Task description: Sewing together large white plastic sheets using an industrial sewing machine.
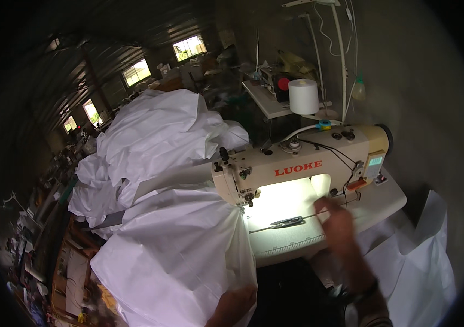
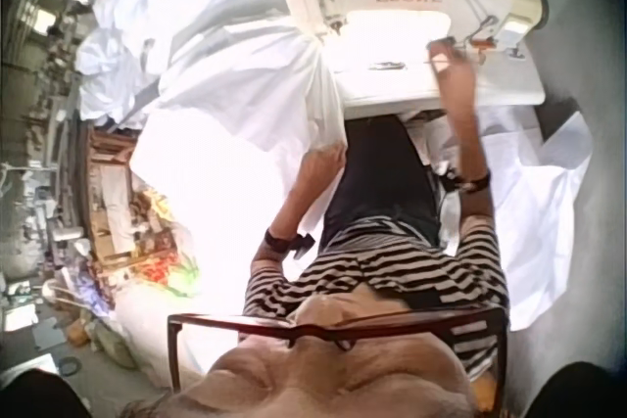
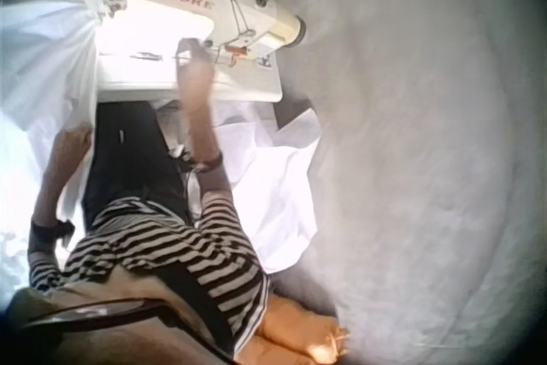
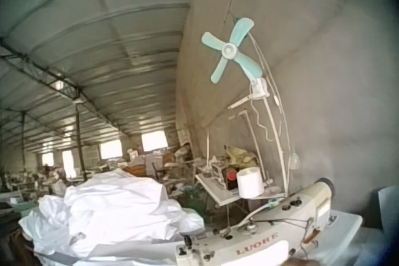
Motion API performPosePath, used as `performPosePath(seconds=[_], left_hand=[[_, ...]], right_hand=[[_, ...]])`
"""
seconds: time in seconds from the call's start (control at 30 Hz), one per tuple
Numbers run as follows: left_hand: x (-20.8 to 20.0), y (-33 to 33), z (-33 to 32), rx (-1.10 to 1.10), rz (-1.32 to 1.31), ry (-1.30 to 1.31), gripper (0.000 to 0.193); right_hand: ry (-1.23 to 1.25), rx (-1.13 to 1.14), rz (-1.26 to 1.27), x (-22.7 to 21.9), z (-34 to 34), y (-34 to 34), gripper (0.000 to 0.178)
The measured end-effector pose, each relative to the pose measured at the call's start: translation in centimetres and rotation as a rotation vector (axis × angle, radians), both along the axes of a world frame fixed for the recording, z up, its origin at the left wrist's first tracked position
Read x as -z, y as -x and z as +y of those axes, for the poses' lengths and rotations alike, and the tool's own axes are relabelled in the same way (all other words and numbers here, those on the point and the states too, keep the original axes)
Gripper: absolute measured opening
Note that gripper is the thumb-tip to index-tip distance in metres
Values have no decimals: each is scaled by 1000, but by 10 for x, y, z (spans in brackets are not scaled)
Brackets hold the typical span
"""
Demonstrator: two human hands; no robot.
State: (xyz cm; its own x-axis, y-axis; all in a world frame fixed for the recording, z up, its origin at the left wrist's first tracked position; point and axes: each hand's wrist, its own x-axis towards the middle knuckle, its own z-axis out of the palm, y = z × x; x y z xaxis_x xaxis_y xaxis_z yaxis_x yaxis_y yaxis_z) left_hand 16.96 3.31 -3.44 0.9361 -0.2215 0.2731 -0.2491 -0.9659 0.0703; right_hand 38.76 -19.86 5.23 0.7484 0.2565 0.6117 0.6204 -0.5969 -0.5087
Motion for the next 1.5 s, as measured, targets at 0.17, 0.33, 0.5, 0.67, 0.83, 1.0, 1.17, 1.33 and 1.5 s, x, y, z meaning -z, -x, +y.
performPosePath(seconds=[0.17,0.33,0.5,0.67,0.83,1.0,1.17,1.33,1.5], left_hand=[[-11,-3,-9,-110,208,169,9],[-12,-2,-11,-195,178,411,18],[-13,-3,-8,-238,168,470,16],[-10,2,-7,-264,211,482,14],[5,42,2,-425,299,471,14],[23,129,21,-411,435,323,19],[52,199,22,-207,707,520,28],[27,212,21,-211,1443,676,37],[-81,150,59,-321,608,1089,12]], right_hand=[[117,567,-543,-68,-111,-167,25],[270,593,2,-54,-171,-269,35],[274,527,-223,-15,-236,-294,40],[-333,237,-31,60,-276,-276,46],[-171,387,24,114,-210,-144,39],[-27,-8,-64,91,-77,-31,25],[461,-529,-232,69,40,18,38],[471,-704,-480,67,128,23,38],[487,-850,-437,93,142,53,27]])
